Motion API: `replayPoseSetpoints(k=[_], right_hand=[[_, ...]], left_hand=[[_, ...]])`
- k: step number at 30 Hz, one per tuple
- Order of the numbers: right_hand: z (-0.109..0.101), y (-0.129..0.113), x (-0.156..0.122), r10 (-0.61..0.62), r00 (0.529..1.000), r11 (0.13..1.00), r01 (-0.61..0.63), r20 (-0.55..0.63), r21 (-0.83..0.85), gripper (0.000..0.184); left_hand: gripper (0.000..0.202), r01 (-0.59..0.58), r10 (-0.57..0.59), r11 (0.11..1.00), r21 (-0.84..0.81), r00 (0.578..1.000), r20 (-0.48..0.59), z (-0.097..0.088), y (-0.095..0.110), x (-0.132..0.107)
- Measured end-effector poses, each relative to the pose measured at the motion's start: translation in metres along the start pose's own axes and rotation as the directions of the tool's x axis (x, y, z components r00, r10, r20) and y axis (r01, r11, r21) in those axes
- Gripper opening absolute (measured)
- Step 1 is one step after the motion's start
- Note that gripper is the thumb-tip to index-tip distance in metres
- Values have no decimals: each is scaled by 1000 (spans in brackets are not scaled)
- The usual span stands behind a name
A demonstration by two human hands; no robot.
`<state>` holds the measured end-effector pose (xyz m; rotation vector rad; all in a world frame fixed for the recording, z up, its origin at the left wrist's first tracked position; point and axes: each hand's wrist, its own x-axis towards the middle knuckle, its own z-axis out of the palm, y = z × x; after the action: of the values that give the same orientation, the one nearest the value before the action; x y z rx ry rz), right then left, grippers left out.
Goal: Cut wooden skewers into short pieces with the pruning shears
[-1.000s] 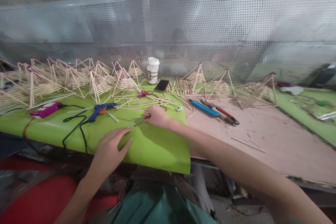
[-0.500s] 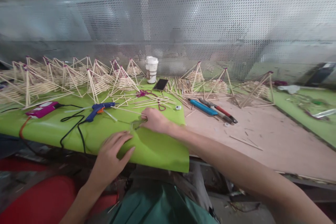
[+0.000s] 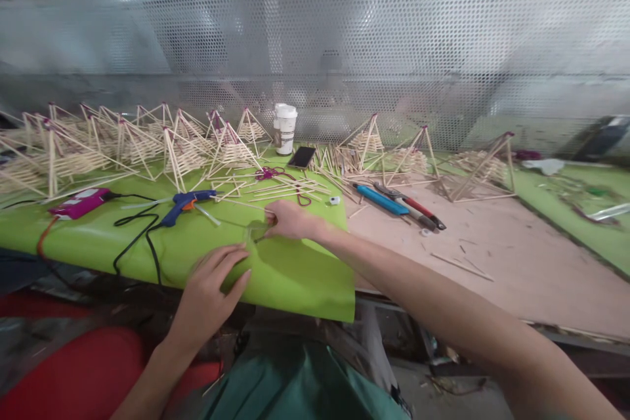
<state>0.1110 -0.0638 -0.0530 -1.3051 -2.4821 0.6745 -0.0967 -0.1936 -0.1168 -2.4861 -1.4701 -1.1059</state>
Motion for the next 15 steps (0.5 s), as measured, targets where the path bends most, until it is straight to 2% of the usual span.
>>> replayPoseSetpoints(k=[6, 9, 12, 15], right_hand=[[1, 3, -2, -21, 1000, 1000, 21, -6, 9, 43], [3, 3, -4, -20, 999, 1000, 20, -34, 13, 45], [3, 3, -5, -15, 999, 999, 17, -44, 40, 40], [3, 2, -5, -17, 999, 996, 21, -46, 87, 35]], left_hand=[[18, 87, -86, 996, -33, 996, 5, 3, -5, 16], [19, 121, -121, 992, 31, 993, -11, 8, -4, 23], [22, 162, -161, 983, 89, 987, -9, 12, -3, 28], [25, 209, -210, 976, 52, 978, 12, 12, -3, 35]])
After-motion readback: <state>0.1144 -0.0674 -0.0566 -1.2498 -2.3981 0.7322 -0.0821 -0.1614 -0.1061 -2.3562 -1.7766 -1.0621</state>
